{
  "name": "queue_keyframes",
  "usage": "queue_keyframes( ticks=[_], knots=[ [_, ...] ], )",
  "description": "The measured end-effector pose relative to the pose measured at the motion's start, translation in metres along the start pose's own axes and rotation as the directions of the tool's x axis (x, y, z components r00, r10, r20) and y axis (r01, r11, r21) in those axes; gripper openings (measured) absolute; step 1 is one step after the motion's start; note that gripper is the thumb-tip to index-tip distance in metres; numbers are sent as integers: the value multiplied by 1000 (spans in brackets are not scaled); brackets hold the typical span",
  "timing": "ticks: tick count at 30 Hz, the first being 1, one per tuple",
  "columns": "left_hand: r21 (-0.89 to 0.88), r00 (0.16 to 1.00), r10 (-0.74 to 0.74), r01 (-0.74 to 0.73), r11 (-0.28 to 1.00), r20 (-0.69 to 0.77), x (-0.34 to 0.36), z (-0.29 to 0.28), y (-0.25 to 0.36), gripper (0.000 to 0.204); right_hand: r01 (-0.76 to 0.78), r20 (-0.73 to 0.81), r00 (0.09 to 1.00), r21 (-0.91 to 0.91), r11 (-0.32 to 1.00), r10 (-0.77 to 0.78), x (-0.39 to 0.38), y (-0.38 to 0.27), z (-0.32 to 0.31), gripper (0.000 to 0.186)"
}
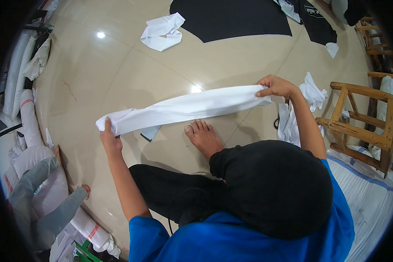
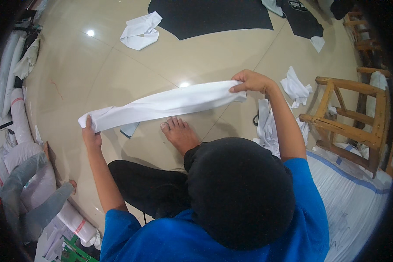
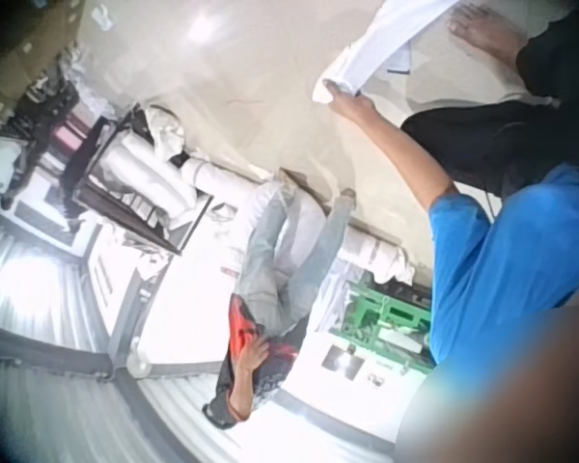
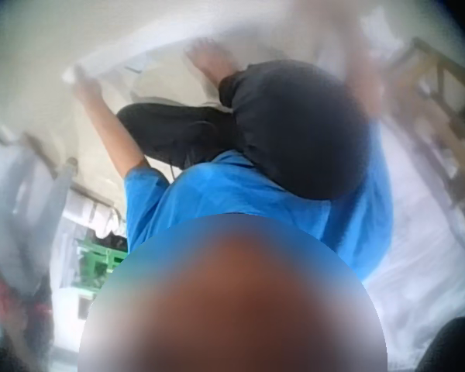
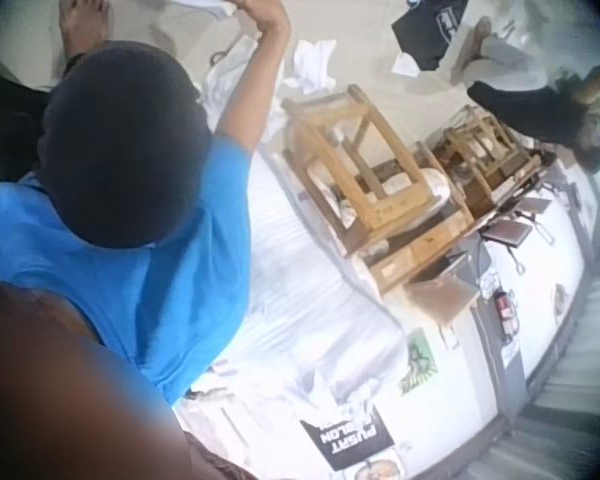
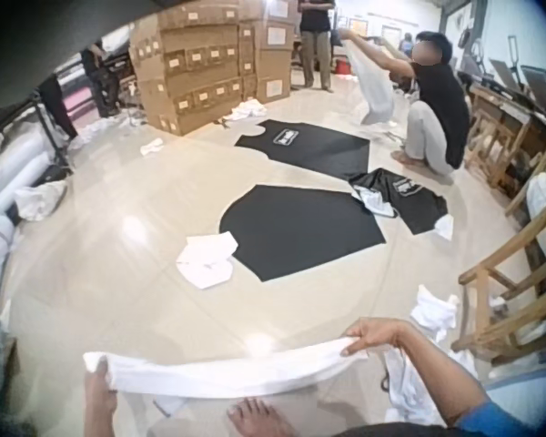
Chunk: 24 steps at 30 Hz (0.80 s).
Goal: The person sits on the floor and cuts strips of black and white fabric using scissors. They fold and align the fabric pieces before cutting them into smaller rectangular shapes.
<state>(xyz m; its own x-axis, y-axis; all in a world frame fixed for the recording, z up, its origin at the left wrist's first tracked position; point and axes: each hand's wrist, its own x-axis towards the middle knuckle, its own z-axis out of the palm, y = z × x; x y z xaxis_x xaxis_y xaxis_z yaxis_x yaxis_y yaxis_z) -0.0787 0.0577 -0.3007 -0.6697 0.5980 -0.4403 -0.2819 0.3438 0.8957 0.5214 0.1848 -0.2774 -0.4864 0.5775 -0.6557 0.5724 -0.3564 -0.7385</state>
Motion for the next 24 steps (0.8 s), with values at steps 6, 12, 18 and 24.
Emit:
queue_keyframes(
  ticks=[6, 12, 18, 24],
  knots=[
    [22, 997, 31, -33, 999, 70, 6, 7, -12, 38, -57, -469, 877, 115, 992, 104, 16, 35, 2, 30],
    [28, 987, 35, -40, 999, 154, 5, 5, -5, 40, 60, -713, 697, 168, 984, 79, 25, 66, 10, 34],
    [74, 989, -7, -5, 997, 150, -4, 5, -3, 50, 244, -772, 620, 359, 901, 139, 23, 80, 6, 33],
    [24, 956, -106, 104, 994, 272, 12, 14, -25, 72, 300, -868, 479, 300, 906, 128, 30, 116, -11, 35]
  ],
)
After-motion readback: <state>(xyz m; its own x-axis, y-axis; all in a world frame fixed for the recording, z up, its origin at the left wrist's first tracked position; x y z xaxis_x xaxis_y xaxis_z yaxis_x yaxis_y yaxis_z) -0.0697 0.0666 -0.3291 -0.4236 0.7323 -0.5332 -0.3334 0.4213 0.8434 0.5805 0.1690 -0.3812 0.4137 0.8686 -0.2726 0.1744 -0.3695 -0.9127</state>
